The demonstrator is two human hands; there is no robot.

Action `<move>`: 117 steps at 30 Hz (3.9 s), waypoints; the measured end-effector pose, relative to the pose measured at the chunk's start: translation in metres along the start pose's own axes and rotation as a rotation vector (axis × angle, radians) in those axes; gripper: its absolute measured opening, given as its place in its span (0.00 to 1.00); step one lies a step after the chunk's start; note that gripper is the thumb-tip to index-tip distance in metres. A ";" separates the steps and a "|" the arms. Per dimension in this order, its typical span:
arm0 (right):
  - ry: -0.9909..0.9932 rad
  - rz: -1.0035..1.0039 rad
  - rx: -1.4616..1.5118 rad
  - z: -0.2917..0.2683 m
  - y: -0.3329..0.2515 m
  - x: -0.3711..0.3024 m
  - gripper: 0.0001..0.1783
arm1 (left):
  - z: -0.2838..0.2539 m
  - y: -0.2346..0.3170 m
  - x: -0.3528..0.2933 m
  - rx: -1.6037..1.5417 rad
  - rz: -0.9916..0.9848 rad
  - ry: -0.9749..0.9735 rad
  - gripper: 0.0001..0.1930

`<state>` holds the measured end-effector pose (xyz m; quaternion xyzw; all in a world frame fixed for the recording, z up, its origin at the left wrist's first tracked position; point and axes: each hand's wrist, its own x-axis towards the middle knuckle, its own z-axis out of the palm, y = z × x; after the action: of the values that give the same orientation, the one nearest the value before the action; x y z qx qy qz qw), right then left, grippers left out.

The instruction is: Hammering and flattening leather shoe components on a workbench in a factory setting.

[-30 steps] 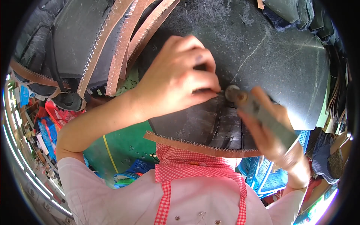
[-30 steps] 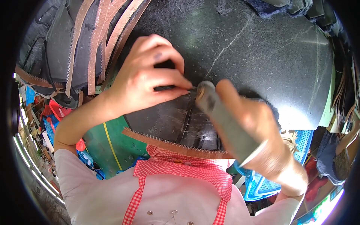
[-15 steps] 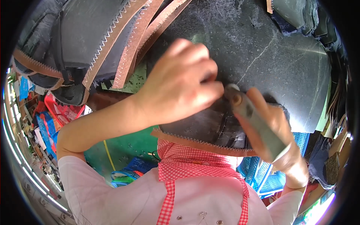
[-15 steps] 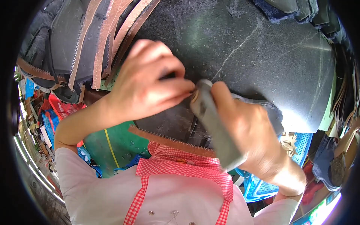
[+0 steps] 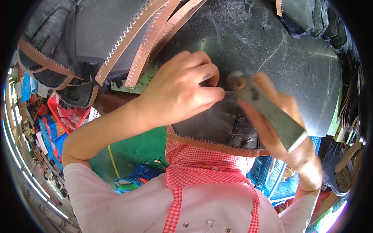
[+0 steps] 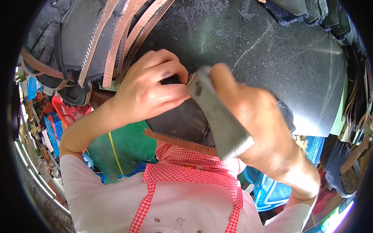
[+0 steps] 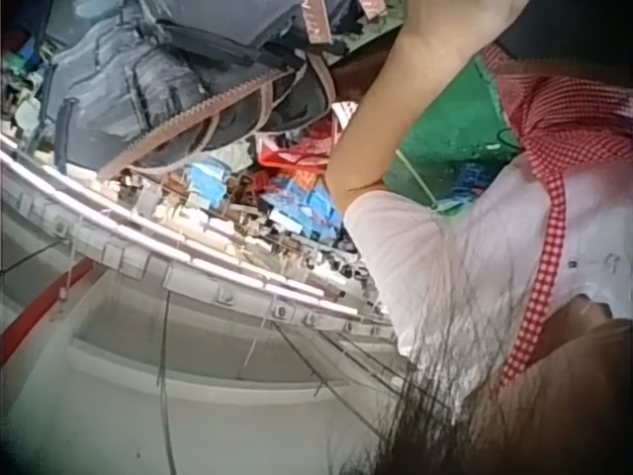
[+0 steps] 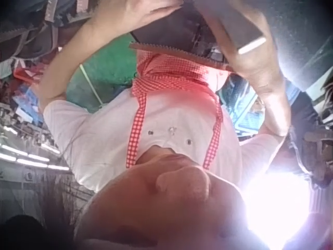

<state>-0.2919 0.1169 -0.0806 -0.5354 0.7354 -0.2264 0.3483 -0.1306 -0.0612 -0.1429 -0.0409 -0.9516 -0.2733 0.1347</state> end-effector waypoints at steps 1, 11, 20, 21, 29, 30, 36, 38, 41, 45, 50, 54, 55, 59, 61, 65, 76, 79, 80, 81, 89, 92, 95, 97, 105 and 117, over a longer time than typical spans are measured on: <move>-0.023 -0.014 0.043 0.007 0.003 -0.003 0.10 | 0.001 -0.003 0.002 -0.052 -0.010 -0.032 0.08; 0.638 0.330 0.204 -0.035 0.025 -0.094 0.19 | 0.018 0.041 0.032 -0.805 -0.049 0.158 0.07; 0.191 0.087 0.000 -0.019 0.042 -0.089 0.08 | 0.051 0.034 0.066 -0.124 -0.115 -0.056 0.23; 0.180 0.145 0.090 -0.020 0.042 -0.089 0.08 | 0.051 0.030 0.062 -0.135 -0.076 -0.061 0.19; 0.004 0.054 -0.009 -0.033 0.047 -0.077 0.20 | 0.050 0.035 0.061 0.052 0.193 0.015 0.07; 0.007 0.054 -0.005 -0.039 0.047 -0.071 0.20 | 0.051 0.038 0.060 0.053 0.195 0.011 0.07; -0.230 0.277 0.080 -0.042 0.029 -0.057 0.14 | 0.047 0.034 0.061 -0.066 -0.008 0.004 0.09; -0.174 0.216 -0.025 -0.039 0.037 -0.063 0.14 | 0.044 0.029 0.059 -0.101 -0.066 -0.028 0.11; 0.064 -0.035 -0.162 -0.038 0.047 -0.063 0.21 | 0.047 0.035 0.053 0.066 0.117 0.014 0.11; -0.062 0.264 0.169 -0.024 0.035 -0.065 0.14 | 0.042 0.031 0.056 -0.037 -0.101 0.014 0.11; 0.121 0.010 0.091 -0.025 0.045 -0.059 0.11 | 0.051 0.036 0.046 0.014 0.038 0.065 0.11; -0.097 0.118 0.024 -0.019 0.037 -0.060 0.17 | 0.045 0.032 0.040 0.040 0.018 0.079 0.12; -0.019 0.097 0.071 -0.016 0.040 -0.062 0.17 | 0.041 0.034 0.036 0.101 -0.046 0.090 0.14; 0.067 0.062 0.185 -0.011 0.047 -0.064 0.13 | 0.049 0.038 0.020 0.014 -0.188 0.100 0.15; 0.113 -0.016 0.202 -0.009 0.049 -0.062 0.07 | 0.055 0.039 0.020 -0.066 -0.223 0.118 0.14; 0.176 -0.089 0.186 -0.013 0.049 -0.059 0.07 | 0.053 0.047 0.022 -0.033 -0.246 0.116 0.12; 0.008 0.120 0.234 -0.027 0.044 -0.063 0.16 | 0.064 0.055 0.019 -0.028 -0.237 0.200 0.10; 0.177 -0.066 0.076 -0.021 0.038 -0.067 0.11 | 0.063 0.063 0.018 0.072 -0.199 0.215 0.10; 0.176 -0.066 0.076 -0.016 0.040 -0.067 0.11 | 0.063 0.065 0.018 0.094 -0.167 0.202 0.10; 0.130 -0.076 0.058 -0.010 0.045 -0.067 0.10 | 0.062 0.067 0.018 0.117 -0.135 0.189 0.09; 0.057 -0.060 -0.193 -0.002 0.045 -0.066 0.07 | 0.060 0.070 0.024 0.172 -0.088 0.176 0.10; 0.034 -0.039 -0.164 -0.023 0.035 -0.059 0.09 | 0.057 0.060 0.027 0.153 -0.043 0.208 0.10; 0.095 0.014 0.081 -0.017 0.037 -0.058 0.06 | 0.063 0.055 0.028 0.107 -0.074 0.152 0.13; 0.106 -0.083 0.118 -0.014 0.052 -0.058 0.08 | 0.058 0.056 0.030 0.081 -0.105 0.125 0.15; 0.637 0.241 0.232 -0.091 0.077 -0.057 0.11 | 0.050 0.085 0.052 -0.479 0.018 0.003 0.28; 0.959 0.228 -0.208 -0.218 0.215 0.045 0.15 | -0.132 -0.019 0.007 0.303 -0.471 0.504 0.20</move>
<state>-0.5996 0.1351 -0.1018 -0.3191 0.8852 -0.3329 -0.0616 -0.1096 -0.1472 -0.0428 0.2680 -0.9016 -0.1545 0.3025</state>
